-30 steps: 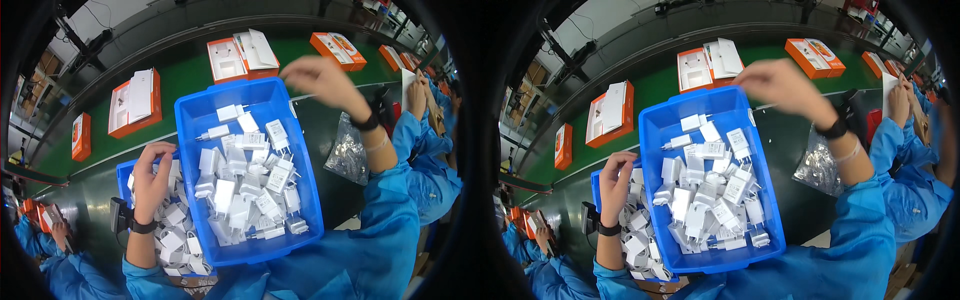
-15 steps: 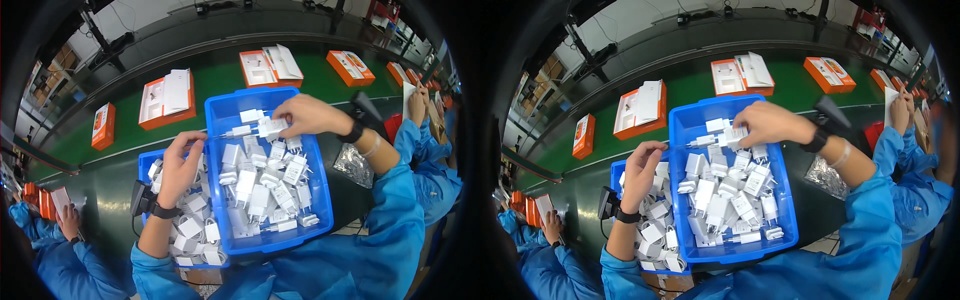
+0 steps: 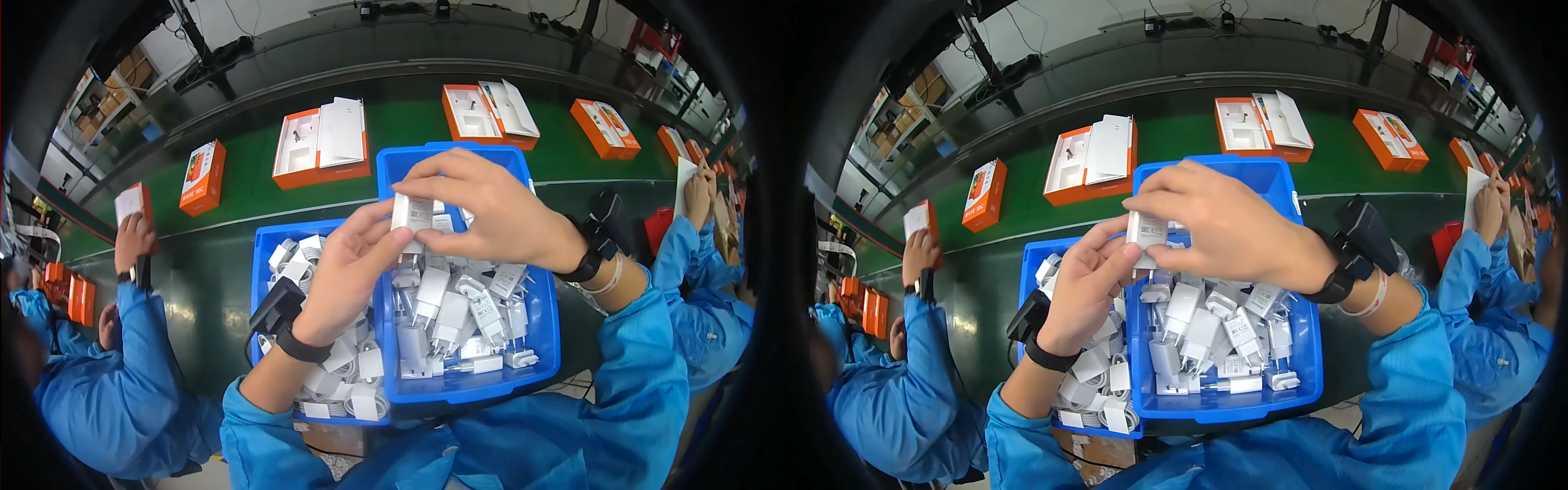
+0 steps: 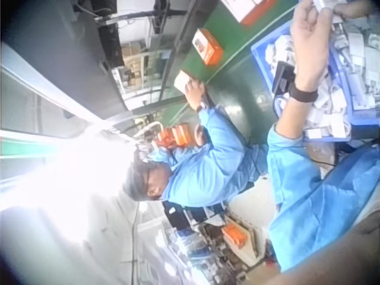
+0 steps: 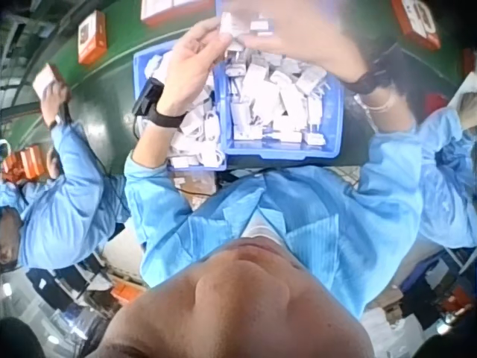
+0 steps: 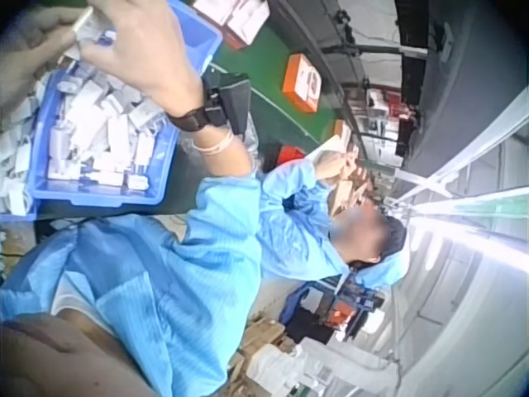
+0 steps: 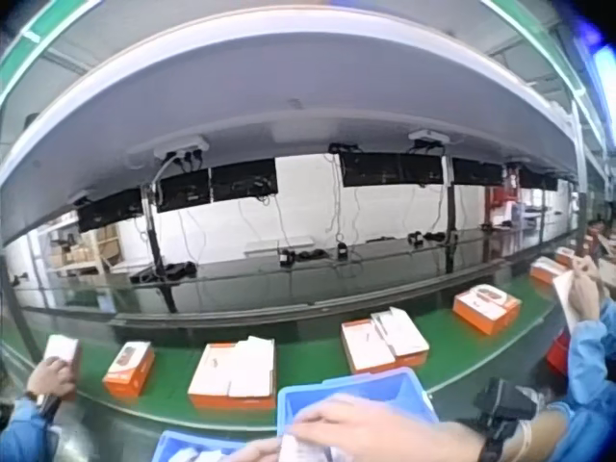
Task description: Picking up power adapters and cables from a bin and placing them into orange packaging boxes on a conveyor belt.
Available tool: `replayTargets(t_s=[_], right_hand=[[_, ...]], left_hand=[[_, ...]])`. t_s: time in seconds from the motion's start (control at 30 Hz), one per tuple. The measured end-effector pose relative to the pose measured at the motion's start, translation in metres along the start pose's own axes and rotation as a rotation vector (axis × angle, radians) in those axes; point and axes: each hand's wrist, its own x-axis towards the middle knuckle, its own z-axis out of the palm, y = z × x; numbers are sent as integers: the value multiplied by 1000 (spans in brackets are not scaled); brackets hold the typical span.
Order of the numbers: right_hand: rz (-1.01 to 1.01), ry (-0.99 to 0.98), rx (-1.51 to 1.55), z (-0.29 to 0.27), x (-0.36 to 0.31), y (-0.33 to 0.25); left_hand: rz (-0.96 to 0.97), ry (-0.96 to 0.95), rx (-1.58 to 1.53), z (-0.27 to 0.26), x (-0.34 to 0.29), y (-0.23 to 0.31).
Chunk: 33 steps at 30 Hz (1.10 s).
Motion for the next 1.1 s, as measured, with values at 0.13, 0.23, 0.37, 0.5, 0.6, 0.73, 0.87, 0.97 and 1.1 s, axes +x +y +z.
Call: replayTargets(t_s=[0.13,0.23,0.37,0.5,0.6,0.73,0.87,0.97,1.1], right_hand=[[0,-14,-79,7,-1,0],[-30,-36,-166,8,6,22],[1,-81,-460,-31,26,137],[226,-217,-604,-69,7,271],[364,-302,-659,-61,7,306],[429,-364,-703,-53,-1,339],[455,-387,-679,-47,-9,351],[492,-437,-636,-40,-14,352],[601,-418,-558,-32,-20,354]], left_hand=[[-53,65,13,-1,3,-1],[8,66,-54,0,7,-9],[131,81,213,-17,7,-11],[94,59,229,-28,16,-20],[66,101,235,-31,11,-18],[77,78,281,-36,14,-19],[55,77,306,-34,17,-17],[51,74,349,-34,16,-18],[33,83,342,-35,12,-17]])
